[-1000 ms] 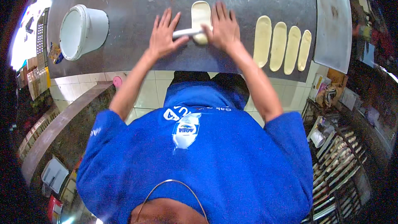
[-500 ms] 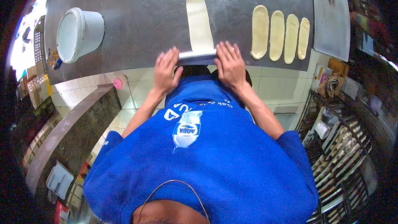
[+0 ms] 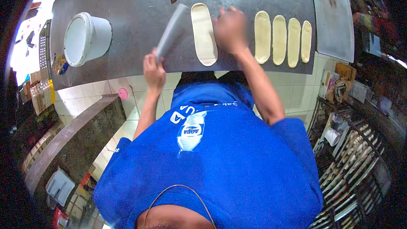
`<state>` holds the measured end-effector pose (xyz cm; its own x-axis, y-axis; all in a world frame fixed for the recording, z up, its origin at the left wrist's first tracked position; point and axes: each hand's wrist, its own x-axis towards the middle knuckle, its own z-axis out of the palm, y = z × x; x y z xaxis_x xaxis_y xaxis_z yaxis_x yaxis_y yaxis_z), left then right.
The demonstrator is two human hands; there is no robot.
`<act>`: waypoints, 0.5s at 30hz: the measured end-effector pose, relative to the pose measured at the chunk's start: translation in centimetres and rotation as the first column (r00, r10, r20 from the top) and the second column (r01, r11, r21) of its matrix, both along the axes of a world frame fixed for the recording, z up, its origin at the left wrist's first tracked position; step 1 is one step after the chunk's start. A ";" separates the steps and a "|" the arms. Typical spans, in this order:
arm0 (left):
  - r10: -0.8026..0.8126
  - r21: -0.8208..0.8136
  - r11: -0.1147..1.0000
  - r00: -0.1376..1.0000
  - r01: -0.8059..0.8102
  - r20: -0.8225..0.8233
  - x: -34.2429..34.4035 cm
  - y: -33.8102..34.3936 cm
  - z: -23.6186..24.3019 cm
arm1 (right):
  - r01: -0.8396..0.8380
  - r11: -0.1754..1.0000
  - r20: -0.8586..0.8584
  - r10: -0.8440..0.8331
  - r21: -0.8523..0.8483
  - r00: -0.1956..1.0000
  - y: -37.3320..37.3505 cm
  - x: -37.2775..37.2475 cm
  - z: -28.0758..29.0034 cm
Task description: Rolling out dough balls and applying filling to make bread rolls.
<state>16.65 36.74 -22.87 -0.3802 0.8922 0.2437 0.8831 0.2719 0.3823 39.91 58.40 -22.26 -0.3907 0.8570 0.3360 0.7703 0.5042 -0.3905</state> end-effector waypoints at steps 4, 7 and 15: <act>0.111 -0.085 0.990 0.992 -0.116 -0.059 -0.8 2.6 1.9 | -0.144 0.976 -0.055 0.155 0.165 0.986 3.9 -3.3 -2.0; 0.077 0.160 0.984 0.997 -0.080 0.022 1.6 4.3 2.8 | -0.247 0.881 -0.239 0.159 -0.403 0.958 4.0 -3.7 -2.1; 0.339 -0.171 0.937 -0.909 0.304 0.241 9.9 6.3 1.0 | -0.431 0.830 -0.533 0.199 -0.354 0.822 -9.4 4.3 11.4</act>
